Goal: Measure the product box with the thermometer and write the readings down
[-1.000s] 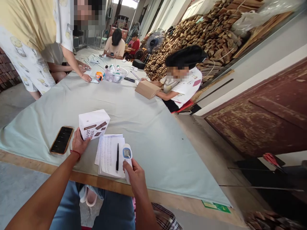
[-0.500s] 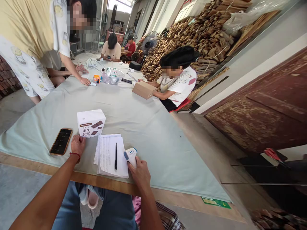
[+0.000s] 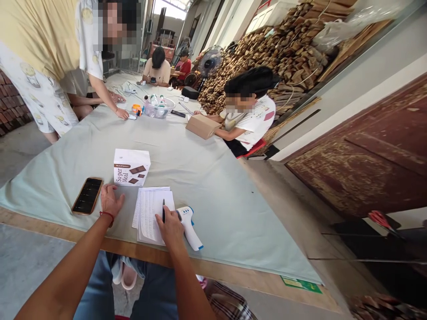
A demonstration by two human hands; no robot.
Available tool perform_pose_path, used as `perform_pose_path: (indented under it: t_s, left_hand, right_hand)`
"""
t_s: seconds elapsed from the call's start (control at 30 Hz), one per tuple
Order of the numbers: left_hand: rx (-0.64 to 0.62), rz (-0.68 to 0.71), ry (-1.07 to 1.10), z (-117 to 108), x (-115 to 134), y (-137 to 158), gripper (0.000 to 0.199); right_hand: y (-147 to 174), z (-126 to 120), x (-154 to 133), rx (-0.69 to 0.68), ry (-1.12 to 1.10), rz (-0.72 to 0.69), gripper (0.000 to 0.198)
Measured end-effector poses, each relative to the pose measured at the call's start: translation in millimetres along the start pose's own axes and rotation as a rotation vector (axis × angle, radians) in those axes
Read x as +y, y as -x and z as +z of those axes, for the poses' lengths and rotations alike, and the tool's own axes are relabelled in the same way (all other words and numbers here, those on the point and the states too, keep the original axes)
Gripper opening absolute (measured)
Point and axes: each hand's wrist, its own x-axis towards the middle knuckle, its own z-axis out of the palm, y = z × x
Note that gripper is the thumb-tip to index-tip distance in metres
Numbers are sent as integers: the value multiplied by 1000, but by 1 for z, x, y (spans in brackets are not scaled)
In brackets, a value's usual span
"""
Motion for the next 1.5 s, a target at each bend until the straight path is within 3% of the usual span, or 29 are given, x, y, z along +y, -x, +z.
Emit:
perform_pose_path:
  t_s: [0.17,0.33,0.43,0.53,0.6,0.73,0.83,0.93,1.03,1.23,1.5]
  left_hand:
    - [-69,105,-24,3,-2,2,31]
    - [-153,163,-51,3,2,2,53]
    - [-148,144,-77,1,8,5,47]
    - [-301,308,-52,2,16,14,38]
    - [-381,415,-28,5,23,23,44]
    - [-394,409,-32,9,33,37,65]
    - [-502,478,-71,7,34,40,80]
    - [-570,562,-79,3,33,39,79]
    - [-572,581,-76,1,36,40,78]
    - [-603,602,-176,-2,41,41,81]
    - [-588,640,-228,-3,41,43,87]
  right_hand:
    - [-17,0,5,-105,-38,-15,42]
    - [-9,-13,15,-30,-433,-81,43]
    - [6,-17,15,-7,-609,-77,46]
    - [20,-13,10,-31,-726,-34,48]
    - [28,-8,6,-26,-777,13,45]
    - [34,-7,0,27,-800,115,30]
    - [34,-14,-2,22,-846,131,37]
    - [32,-22,-2,0,-907,195,41]
    - [32,-25,-2,-25,-900,240,31]
    - [41,-19,-2,56,-818,243,15]
    - [52,-18,-3,0,-756,158,12]
